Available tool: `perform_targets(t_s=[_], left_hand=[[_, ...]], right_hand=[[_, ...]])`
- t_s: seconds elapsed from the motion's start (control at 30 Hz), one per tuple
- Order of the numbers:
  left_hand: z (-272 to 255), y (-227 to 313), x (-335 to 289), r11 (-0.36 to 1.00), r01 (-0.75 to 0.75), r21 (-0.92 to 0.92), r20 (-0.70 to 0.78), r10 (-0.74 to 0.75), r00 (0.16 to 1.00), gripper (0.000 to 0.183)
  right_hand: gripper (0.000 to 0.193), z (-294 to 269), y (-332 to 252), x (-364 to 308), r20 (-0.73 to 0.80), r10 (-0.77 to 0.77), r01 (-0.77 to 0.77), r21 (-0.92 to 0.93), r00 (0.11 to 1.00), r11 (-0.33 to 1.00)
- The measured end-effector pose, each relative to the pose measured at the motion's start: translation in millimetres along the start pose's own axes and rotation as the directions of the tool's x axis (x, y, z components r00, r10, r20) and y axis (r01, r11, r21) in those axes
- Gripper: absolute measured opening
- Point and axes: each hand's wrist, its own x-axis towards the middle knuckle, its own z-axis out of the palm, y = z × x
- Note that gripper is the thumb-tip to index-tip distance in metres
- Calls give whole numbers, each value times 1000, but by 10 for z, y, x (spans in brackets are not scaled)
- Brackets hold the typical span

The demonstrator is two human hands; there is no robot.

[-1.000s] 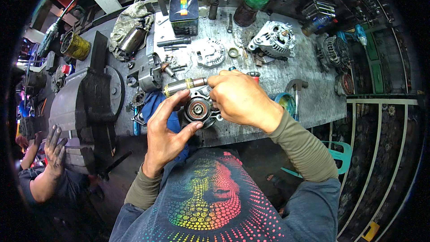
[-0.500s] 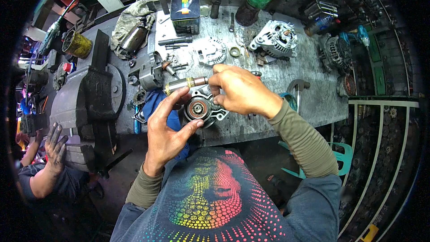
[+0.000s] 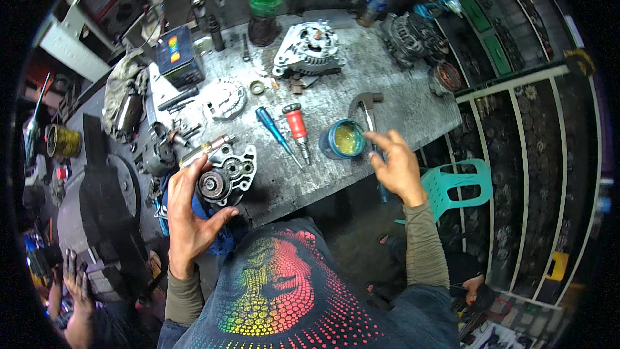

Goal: The person assembles a starter motor by inserting a cylindrical armature into the housing, wiping the exterior with a cloth, and using a screwdriver to adjust internal components. They handle the motor housing, armature, and tools on a cluttered workbench.

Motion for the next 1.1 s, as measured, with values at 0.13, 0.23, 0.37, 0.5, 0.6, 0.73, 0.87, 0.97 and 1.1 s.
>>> perform_targets(t_s=[0.13,0.23,0.37,0.5,0.6,0.73,0.87,0.97,1.1], left_hand=[[-1,42,53,999,-9,48,40,7,999,104],[-1,39,85,994,-35,99,70,29,997,107],[3,28,74,992,-29,119,62,22,998,107],[23,32,39,994,-15,104,28,12,1000,107],[33,24,38,998,5,60,11,-6,1000,105],[16,-4,47,997,2,75,9,-3,1000,104],[-3,-19,40,997,-20,70,-5,20,1000,106],[1,-28,27,999,8,39,-10,-8,1000,106],[1,-62,16,1000,-22,0,-20,22,1000,103]], right_hand=[[43,247,141,-115,77,94,-97,26,993,995],[47,424,59,-31,245,199,-265,276,949,924],[48,574,-29,41,414,275,-491,625,867,607],[39,601,51,37,497,276,-567,752,823,336],[31,539,77,22,552,280,-595,799,785,92],[35,512,-279,-79,527,91,-515,848,845,-129],[66,720,-971,-245,453,-182,-426,889,873,170],[70,963,-1307,-231,367,-301,-180,844,880,505],[80,1089,-1412,-218,-3,-468,466,92,884,880]])
